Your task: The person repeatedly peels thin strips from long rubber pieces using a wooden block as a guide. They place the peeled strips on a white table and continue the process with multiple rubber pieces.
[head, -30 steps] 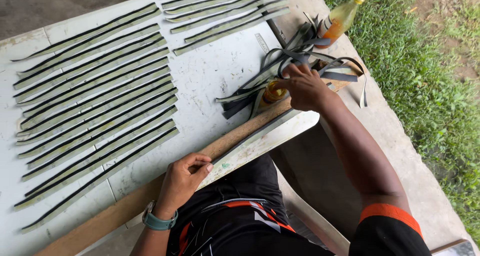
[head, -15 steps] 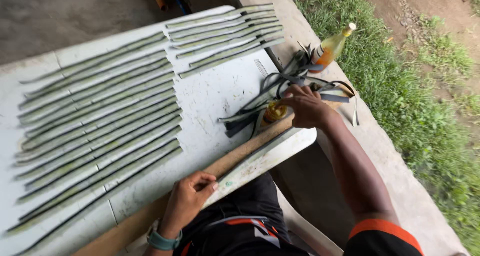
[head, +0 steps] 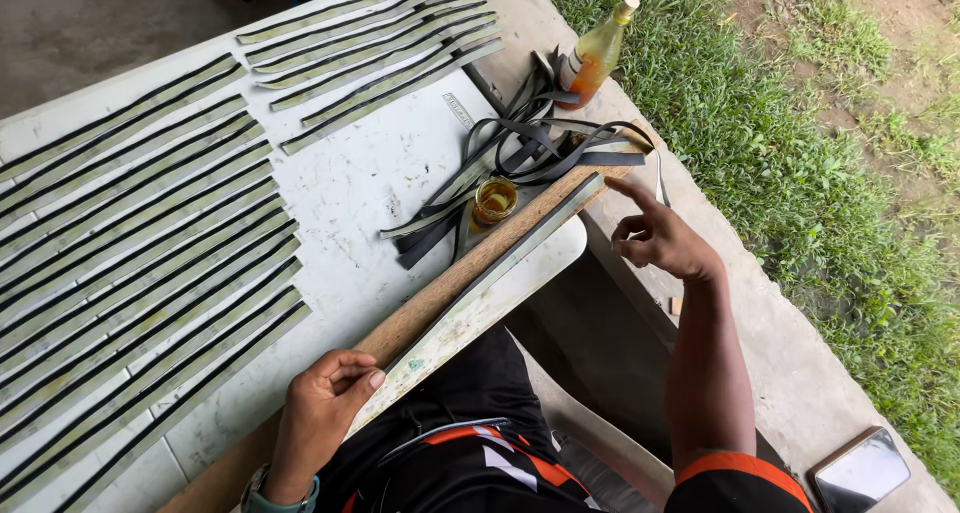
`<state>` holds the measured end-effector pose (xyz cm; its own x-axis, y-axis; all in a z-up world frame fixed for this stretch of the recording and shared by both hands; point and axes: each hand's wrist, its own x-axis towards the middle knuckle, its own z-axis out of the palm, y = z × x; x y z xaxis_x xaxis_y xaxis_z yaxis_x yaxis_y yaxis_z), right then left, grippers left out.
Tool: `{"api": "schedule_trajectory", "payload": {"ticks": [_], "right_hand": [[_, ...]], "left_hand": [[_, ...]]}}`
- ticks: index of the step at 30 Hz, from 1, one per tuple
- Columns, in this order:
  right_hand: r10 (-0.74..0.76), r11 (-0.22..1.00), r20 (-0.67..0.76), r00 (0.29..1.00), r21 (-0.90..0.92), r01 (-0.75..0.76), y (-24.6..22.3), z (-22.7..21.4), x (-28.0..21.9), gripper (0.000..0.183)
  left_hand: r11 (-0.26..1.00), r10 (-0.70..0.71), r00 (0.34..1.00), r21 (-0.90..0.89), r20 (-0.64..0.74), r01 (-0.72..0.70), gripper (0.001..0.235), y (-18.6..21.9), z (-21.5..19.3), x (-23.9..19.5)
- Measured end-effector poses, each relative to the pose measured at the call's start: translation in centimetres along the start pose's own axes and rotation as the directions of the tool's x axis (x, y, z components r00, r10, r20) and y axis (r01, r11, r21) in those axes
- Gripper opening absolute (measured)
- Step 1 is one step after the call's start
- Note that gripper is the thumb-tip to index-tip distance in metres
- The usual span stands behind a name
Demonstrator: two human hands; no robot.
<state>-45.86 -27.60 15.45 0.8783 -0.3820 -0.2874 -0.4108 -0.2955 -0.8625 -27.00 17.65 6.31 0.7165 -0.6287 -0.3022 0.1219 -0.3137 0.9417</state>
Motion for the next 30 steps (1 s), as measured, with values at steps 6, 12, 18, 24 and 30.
{"api": "schedule_trajectory", "payload": {"ticks": [6, 12, 18, 24, 30], "right_hand": [[0.131, 0.989, -0.02, 0.991, -0.066, -0.132, 1.0, 0.2, 2.3, 0.1], [0.152, 0.978, -0.088, 0.984, -0.128, -0.163, 1.1, 0.5, 3.2, 0.101], [0.069, 0.922, -0.13, 0.989, -0.371, -0.113, 1.1, 0.8, 3.4, 0.101], [0.141, 0.853, -0.112, 0.984, -0.492, -0.178, -0.1, 2.5, 2.5, 0.1], [0.15, 0.804, -0.136, 0.979, -0.56, -0.201, -1.6, 4.8, 1.7, 0.098]], "left_hand": [[0.997, -0.027, 1.0, -0.069, 0.013, 0.028, 0.025, -0.3, 0.2, 0.0], [0.994, -0.091, 0.996, -0.052, 0.004, 0.091, 0.023, -0.7, 0.2, 0.1], [0.99, -0.088, 0.995, -0.109, 0.04, 0.092, 0.021, -1.3, -0.3, 0.3], [0.988, -0.067, 0.995, -0.135, 0.077, 0.077, 0.022, -1.5, -0.7, 0.6], [0.998, -0.029, 0.997, -0.052, 0.07, 0.033, 0.023, -1.3, -0.8, 0.3]]}}
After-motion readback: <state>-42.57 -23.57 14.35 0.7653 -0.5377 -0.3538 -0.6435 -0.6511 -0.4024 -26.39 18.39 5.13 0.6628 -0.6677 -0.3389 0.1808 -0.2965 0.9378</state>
